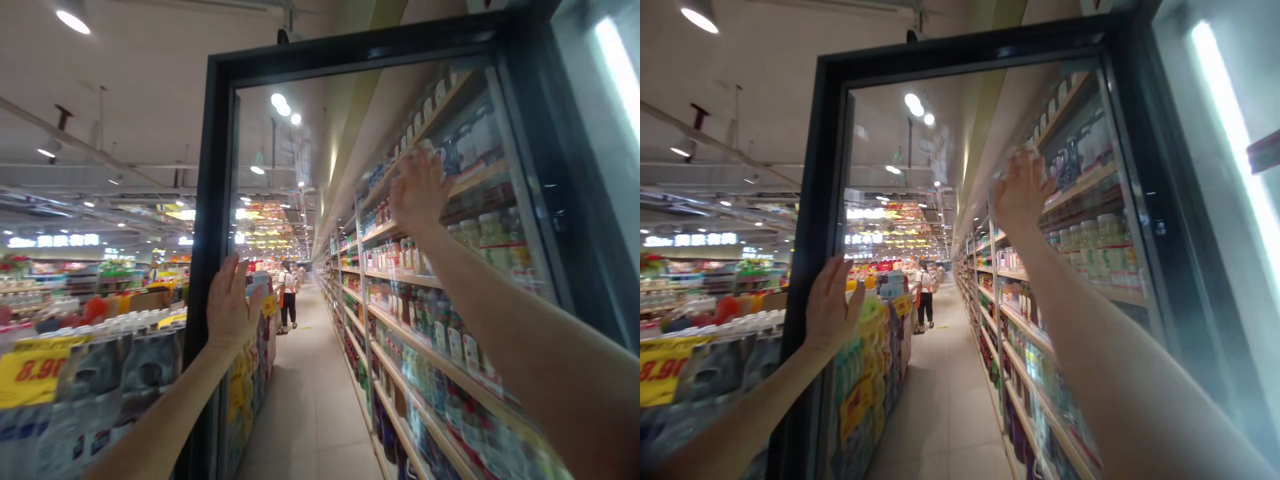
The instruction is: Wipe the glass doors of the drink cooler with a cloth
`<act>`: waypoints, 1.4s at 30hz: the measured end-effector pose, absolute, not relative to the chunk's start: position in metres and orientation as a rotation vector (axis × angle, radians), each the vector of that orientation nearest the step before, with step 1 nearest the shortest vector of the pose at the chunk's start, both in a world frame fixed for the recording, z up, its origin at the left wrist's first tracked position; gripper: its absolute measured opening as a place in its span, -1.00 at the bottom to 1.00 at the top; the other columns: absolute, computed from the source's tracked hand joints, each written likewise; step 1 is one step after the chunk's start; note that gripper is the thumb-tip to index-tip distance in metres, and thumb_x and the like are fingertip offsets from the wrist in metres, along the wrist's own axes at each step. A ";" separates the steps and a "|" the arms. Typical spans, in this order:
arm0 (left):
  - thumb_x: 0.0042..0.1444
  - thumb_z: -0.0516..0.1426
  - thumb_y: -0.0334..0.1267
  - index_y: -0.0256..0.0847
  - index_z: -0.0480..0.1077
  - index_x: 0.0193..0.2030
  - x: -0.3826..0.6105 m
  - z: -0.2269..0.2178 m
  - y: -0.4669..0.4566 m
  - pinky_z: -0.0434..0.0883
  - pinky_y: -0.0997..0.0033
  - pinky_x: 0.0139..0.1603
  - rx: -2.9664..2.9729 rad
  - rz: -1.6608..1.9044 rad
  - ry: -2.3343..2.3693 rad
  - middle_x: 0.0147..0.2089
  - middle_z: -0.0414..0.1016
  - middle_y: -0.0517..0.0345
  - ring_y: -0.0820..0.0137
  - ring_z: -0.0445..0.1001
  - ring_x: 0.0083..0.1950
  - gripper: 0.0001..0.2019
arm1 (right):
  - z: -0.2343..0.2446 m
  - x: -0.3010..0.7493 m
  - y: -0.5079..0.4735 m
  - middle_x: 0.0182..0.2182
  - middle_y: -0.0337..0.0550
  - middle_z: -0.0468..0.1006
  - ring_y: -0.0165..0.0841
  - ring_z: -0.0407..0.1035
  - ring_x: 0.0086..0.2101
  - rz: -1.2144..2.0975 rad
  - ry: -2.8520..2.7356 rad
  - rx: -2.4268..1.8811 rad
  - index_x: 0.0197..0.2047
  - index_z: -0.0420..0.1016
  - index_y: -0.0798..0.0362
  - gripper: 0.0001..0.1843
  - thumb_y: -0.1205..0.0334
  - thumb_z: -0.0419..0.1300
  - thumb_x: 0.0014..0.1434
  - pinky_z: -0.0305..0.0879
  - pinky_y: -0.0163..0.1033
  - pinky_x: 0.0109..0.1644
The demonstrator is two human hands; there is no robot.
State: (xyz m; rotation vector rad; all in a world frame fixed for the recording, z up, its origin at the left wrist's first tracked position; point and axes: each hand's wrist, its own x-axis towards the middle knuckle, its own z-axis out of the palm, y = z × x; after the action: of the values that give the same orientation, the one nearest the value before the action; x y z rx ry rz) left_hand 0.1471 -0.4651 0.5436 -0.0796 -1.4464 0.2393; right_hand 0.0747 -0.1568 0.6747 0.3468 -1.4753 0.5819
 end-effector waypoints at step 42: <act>0.19 -0.06 -0.27 -0.17 -0.19 0.36 0.164 0.421 -0.463 -0.07 -0.03 0.33 -0.268 0.250 -1.562 0.39 -0.08 -0.07 0.18 -0.15 0.40 -0.39 | 0.413 0.081 -0.179 0.28 0.08 0.07 -0.03 -0.15 0.28 0.520 -1.547 0.145 0.33 0.00 0.03 -0.42 0.26 -0.14 0.23 -0.07 0.32 0.18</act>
State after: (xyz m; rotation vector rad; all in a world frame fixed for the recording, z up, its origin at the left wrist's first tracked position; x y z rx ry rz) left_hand 0.1637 -0.4632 0.4209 -0.2676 -1.5616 0.2498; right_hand 0.0812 -0.1789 0.4129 0.1447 -1.5475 0.5199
